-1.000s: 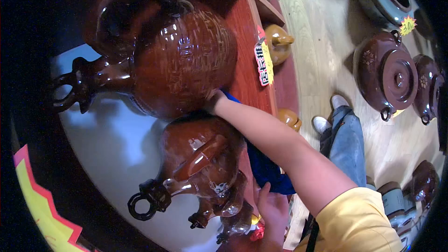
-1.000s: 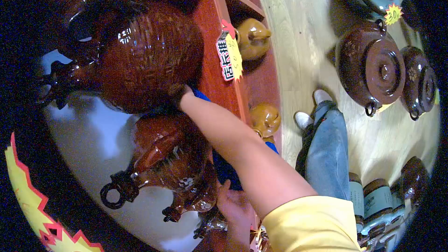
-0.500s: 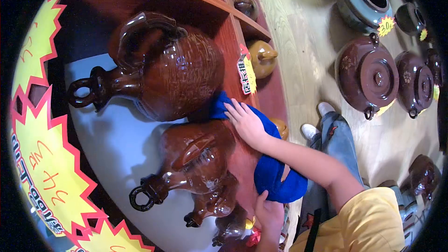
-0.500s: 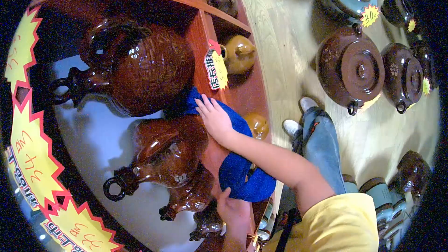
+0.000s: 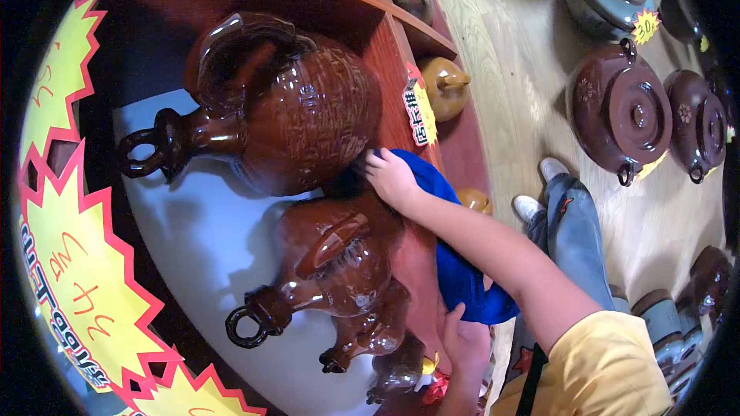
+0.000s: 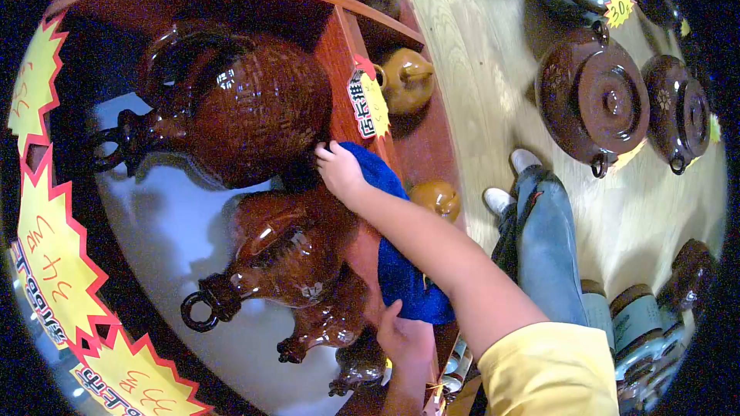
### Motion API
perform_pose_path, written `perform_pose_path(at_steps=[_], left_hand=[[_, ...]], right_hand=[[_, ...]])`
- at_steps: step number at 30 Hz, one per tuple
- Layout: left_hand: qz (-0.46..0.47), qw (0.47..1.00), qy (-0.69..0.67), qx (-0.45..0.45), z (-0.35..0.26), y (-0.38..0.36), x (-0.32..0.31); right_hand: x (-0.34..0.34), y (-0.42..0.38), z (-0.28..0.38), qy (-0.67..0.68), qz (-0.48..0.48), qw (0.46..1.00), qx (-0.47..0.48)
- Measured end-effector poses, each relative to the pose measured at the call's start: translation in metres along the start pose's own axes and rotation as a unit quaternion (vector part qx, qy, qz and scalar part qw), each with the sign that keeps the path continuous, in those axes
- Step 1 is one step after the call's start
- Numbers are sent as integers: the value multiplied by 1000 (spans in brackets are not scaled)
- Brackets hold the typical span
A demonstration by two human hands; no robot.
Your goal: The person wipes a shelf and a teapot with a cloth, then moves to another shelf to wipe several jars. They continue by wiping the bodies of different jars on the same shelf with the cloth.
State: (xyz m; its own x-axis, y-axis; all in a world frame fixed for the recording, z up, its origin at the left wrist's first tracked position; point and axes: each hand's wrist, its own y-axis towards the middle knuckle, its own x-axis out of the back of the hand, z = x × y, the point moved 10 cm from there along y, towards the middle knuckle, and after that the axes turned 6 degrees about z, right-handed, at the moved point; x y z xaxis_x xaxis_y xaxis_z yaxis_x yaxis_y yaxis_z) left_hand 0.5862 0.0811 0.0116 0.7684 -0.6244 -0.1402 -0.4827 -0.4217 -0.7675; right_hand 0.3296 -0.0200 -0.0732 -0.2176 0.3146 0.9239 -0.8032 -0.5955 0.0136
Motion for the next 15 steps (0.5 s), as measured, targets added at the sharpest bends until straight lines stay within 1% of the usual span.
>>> perform_pose_path(at_steps=[1,2,3,4,5,6,7,8,9,10,11,13,14,15], left_hand=[[-5,1000,-3,-18,-5,0,-3],[-4,1000,-3,-17,-7,2,-1],[26,999,-22,2,-5,4,-2],[57,997,-41,22,-2,4,-5],[60,997,-43,22,-2,2,-6],[30,999,-22,11,-4,0,-1],[1,1000,-1,0,-6,-3,5],[4,1000,-3,1,-3,-5,10],[-6,999,49,-23,-5,-7,21],[-18,994,101,-49,-11,-9,23],[-15,994,100,-48,-14,-10,23],[23,999,-50,5,-11,-10,17],[25,999,-45,-2,-15,-9,16],[24,999,-44,-2,-18,-8,14]], right_hand=[[11,-12,-5,-35,-29,998,-38],[20,-25,-9,-71,-58,993,-76],[23,-35,-8,-72,-57,993,-76],[28,-48,-16,-50,-73,990,-112],[34,-59,-24,-30,-89,985,-147],[36,-67,-29,-10,-84,982,-168],[42,-73,-28,-13,-84,982,-167],[41,-79,-32,3,-56,981,-186],[38,-81,-36,19,-29,978,-205],[39,-81,-36,21,-30,979,-202],[39,-77,-37,18,-31,979,-202],[38,-63,-47,31,-36,966,-254],[44,-56,-51,19,-64,959,-274],[44,-49,-55,20,-64,959,-274]])
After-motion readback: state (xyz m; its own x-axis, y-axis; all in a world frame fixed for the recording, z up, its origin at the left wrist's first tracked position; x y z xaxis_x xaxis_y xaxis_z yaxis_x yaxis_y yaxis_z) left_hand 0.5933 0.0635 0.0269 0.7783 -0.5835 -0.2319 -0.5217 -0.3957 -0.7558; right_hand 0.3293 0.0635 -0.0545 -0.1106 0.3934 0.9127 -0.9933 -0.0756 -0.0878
